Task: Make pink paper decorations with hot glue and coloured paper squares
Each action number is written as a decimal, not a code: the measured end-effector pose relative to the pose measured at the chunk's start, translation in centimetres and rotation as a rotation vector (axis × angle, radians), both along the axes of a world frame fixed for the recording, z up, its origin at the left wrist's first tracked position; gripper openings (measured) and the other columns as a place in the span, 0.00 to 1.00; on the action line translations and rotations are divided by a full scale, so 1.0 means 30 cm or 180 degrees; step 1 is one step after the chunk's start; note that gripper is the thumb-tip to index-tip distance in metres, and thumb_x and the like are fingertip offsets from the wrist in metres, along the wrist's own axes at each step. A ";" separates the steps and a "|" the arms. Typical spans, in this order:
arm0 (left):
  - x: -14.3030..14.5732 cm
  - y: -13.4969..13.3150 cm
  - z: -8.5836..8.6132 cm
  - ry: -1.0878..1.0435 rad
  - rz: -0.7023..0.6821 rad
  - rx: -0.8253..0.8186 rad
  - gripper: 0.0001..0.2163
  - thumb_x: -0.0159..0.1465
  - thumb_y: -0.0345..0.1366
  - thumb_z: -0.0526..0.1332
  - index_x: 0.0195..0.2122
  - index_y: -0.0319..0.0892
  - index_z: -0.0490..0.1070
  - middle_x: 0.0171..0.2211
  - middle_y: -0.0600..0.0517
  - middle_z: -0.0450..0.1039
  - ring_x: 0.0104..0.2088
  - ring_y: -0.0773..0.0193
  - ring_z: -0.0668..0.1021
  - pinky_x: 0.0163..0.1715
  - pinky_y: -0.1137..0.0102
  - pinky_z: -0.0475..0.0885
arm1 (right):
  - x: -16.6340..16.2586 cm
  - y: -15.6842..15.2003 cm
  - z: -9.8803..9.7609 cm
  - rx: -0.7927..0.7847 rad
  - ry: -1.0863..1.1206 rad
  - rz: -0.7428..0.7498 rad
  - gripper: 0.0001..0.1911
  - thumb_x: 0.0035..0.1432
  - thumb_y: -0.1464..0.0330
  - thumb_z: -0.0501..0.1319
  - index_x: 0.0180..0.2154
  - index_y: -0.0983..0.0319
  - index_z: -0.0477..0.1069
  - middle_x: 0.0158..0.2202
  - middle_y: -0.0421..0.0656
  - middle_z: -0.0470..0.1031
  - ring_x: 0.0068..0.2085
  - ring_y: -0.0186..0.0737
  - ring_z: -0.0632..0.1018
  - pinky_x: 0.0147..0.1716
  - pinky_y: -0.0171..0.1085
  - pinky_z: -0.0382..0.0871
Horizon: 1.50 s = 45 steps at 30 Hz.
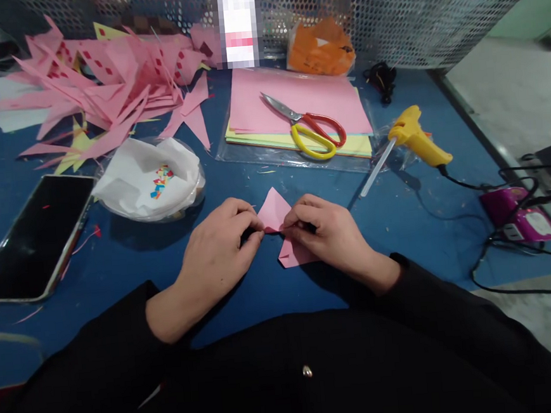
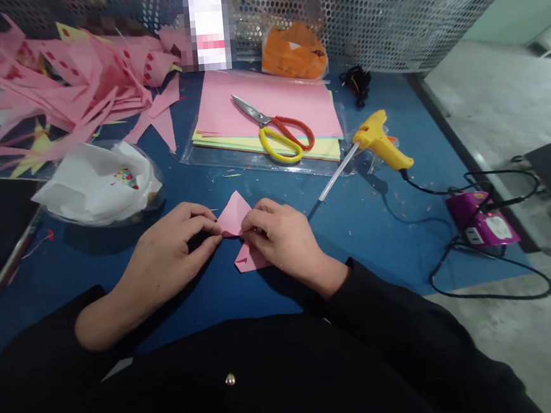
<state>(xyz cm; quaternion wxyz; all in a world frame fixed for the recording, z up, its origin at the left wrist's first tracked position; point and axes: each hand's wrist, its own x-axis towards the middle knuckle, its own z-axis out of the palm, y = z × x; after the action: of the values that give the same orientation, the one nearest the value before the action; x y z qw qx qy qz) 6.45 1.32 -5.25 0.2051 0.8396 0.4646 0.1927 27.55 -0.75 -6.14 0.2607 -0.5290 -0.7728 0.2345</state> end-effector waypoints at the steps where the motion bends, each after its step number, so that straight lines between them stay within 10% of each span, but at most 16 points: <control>1: 0.001 0.001 0.000 0.0003 0.0006 -0.0014 0.04 0.64 0.29 0.61 0.35 0.40 0.76 0.42 0.49 0.75 0.41 0.59 0.78 0.38 0.65 0.70 | -0.001 0.000 -0.002 0.0000 0.0004 0.0003 0.05 0.62 0.75 0.63 0.35 0.60 0.77 0.35 0.41 0.75 0.35 0.35 0.75 0.36 0.35 0.65; 45: -0.025 0.033 0.011 -0.0192 -0.0066 -0.0294 0.06 0.62 0.28 0.60 0.36 0.43 0.76 0.40 0.50 0.74 0.39 0.60 0.77 0.39 0.64 0.70 | -0.023 -0.001 -0.017 0.0128 -0.0339 -0.0045 0.05 0.63 0.72 0.62 0.33 0.62 0.74 0.29 0.40 0.70 0.32 0.36 0.71 0.35 0.37 0.58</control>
<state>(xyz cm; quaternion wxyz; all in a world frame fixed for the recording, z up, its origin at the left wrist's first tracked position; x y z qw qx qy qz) 5.70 2.30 -4.93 0.2595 0.8278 0.4579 0.1941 26.87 -0.76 -6.66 0.2314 -0.5409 -0.7863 0.1887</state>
